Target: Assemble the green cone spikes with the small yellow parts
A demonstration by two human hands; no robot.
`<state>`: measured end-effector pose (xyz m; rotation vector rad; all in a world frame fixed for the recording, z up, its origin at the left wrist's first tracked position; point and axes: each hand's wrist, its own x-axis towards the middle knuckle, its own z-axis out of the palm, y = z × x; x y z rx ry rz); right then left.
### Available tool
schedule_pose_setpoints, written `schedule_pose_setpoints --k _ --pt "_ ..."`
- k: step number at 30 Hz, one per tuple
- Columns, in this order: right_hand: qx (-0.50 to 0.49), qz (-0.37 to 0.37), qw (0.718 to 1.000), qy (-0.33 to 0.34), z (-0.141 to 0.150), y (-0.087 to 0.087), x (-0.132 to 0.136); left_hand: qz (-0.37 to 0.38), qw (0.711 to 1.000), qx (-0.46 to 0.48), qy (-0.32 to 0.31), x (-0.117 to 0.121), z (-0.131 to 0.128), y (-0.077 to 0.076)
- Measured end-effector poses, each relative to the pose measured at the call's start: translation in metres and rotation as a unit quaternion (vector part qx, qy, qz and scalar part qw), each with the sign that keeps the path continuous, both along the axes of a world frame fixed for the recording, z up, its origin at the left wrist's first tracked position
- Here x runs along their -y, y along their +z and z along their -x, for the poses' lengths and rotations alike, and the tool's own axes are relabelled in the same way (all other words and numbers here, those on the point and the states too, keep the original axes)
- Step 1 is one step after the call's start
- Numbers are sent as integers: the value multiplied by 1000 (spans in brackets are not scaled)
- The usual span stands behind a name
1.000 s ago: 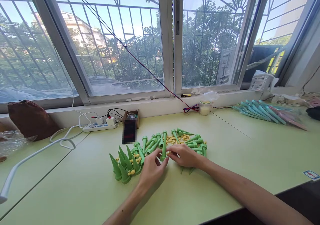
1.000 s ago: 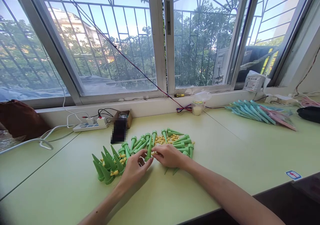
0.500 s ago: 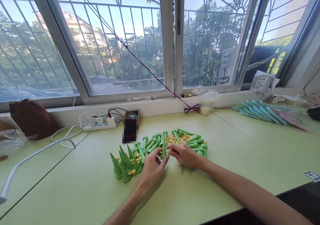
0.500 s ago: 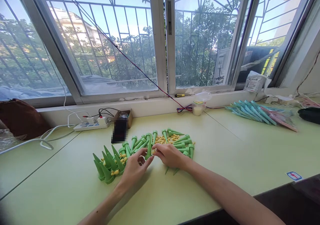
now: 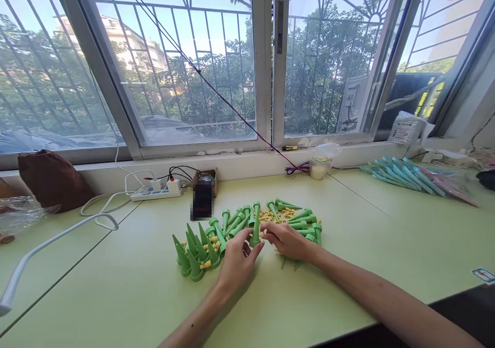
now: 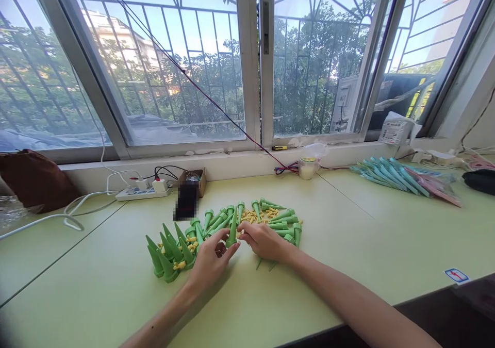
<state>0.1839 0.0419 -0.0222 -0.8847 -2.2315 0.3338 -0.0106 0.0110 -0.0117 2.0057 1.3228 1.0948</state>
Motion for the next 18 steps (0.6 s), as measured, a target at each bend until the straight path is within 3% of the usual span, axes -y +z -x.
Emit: schedule_pose_setpoints --k 6,18 --pt "-7 6 1000 -6 1 1 -1 -7 1000 -2 9 -4 -1 2" --pt "-36 -60 997 14 1 -3 -7 -9 1000 3 13 -4 0 3"
